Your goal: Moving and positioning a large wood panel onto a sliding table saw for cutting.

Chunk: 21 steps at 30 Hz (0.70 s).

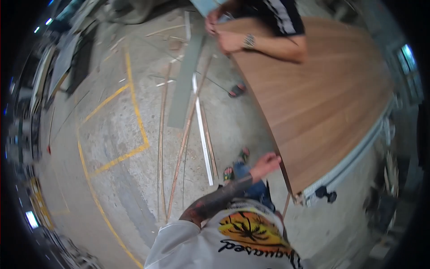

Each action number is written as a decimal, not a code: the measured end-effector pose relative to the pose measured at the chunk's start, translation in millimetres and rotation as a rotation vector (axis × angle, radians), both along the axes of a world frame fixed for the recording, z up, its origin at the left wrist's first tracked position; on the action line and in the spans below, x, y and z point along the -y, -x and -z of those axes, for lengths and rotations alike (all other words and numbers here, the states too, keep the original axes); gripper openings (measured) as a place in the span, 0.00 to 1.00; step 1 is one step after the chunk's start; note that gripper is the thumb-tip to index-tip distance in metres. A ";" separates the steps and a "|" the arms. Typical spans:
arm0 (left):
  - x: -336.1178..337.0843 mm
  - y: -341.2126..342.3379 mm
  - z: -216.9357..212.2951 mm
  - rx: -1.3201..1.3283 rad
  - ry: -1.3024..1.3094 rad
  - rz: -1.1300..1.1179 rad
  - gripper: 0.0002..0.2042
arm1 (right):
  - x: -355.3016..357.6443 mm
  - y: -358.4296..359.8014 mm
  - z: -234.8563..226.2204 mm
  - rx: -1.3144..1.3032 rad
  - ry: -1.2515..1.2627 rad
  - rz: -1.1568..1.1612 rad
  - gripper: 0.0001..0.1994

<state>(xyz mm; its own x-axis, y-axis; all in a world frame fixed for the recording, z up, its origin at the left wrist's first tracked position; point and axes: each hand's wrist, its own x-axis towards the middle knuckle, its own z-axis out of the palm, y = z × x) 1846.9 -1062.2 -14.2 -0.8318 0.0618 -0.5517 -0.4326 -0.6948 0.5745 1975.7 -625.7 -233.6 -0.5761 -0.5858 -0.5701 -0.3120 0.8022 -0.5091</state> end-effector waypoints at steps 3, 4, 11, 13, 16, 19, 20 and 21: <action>43.9 7.0 10.4 -0.356 0.253 0.104 0.14 | 35.5 -3.7 18.0 0.438 0.092 0.479 0.20; 58.0 15.5 13.4 -0.257 0.280 0.193 0.13 | 53.4 -4.9 20.6 0.578 0.238 0.784 0.18; 160.7 64.3 -18.1 0.051 0.042 0.091 0.20 | 245.5 63.9 -9.9 -0.127 0.337 0.700 0.16; 189.0 76.1 -22.5 0.049 0.024 0.131 0.22 | 270.0 78.7 -41.2 0.000 0.184 0.762 0.17; 229.1 94.6 -23.1 0.099 0.014 0.085 0.23 | 293.4 90.4 -74.6 -0.056 0.153 0.851 0.19; 265.2 121.5 -16.7 0.085 -0.102 0.096 0.21 | 315.5 78.5 -83.5 0.693 0.247 1.684 0.18; 275.5 127.1 -16.2 0.048 -0.115 0.115 0.20 | 326.9 66.4 -83.2 0.680 0.317 1.695 0.18; 285.6 134.1 -15.9 0.064 -0.120 0.136 0.20 | 337.0 55.3 -81.3 0.609 0.268 1.757 0.18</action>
